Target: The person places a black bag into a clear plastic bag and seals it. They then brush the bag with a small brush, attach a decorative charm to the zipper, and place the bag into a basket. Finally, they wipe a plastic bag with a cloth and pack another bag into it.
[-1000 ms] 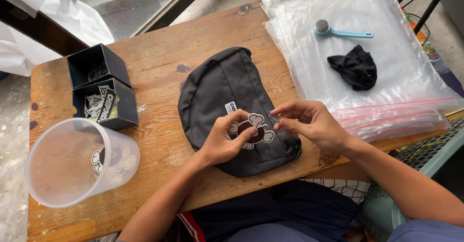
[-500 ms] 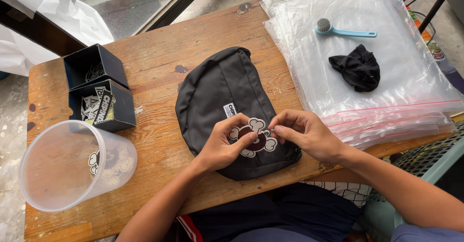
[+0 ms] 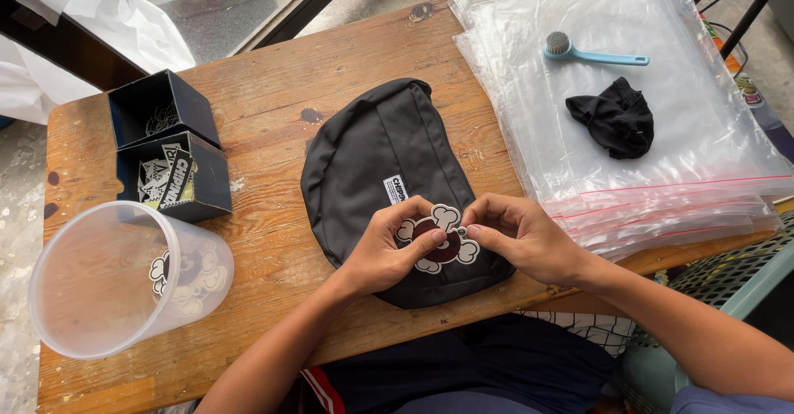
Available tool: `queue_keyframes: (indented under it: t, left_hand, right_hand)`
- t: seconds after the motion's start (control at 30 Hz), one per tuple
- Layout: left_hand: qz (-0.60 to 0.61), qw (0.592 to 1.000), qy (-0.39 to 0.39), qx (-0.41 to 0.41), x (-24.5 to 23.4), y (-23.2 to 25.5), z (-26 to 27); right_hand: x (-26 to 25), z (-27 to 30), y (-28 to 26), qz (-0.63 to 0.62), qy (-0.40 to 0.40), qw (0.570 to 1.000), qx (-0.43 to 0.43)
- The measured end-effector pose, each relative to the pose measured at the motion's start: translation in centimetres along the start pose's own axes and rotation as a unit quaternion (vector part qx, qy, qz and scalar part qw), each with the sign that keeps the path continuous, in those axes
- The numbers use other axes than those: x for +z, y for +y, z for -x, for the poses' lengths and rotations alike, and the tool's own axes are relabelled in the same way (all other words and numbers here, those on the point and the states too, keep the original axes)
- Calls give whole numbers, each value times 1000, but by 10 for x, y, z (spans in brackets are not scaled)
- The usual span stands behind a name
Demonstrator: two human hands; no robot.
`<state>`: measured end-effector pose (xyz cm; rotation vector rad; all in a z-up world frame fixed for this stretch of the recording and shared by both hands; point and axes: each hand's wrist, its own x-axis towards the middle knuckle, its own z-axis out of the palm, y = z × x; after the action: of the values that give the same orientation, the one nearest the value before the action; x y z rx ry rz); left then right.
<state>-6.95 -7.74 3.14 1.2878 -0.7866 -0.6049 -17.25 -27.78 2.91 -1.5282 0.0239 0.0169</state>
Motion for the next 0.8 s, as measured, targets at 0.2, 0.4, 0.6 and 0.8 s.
queue_keyframes:
  t: [0.2,0.4,0.6,0.8]
  left_hand:
    - [0,1000,-5,-1,0,-1,1]
    - [0,1000,1,0,1,2,0]
    - [-6,1000,-1,3,1,2,0]
    - [-10,1000,-2,3,1,1,0]
  right_hand:
    - [-2,2,0,-28,-17,999,23]
    - [2,1,-9,-17,-17,1000,17]
    - [4,4,-12,9,8,1000,12]
    - [5,7,-16,16,30,999,12]
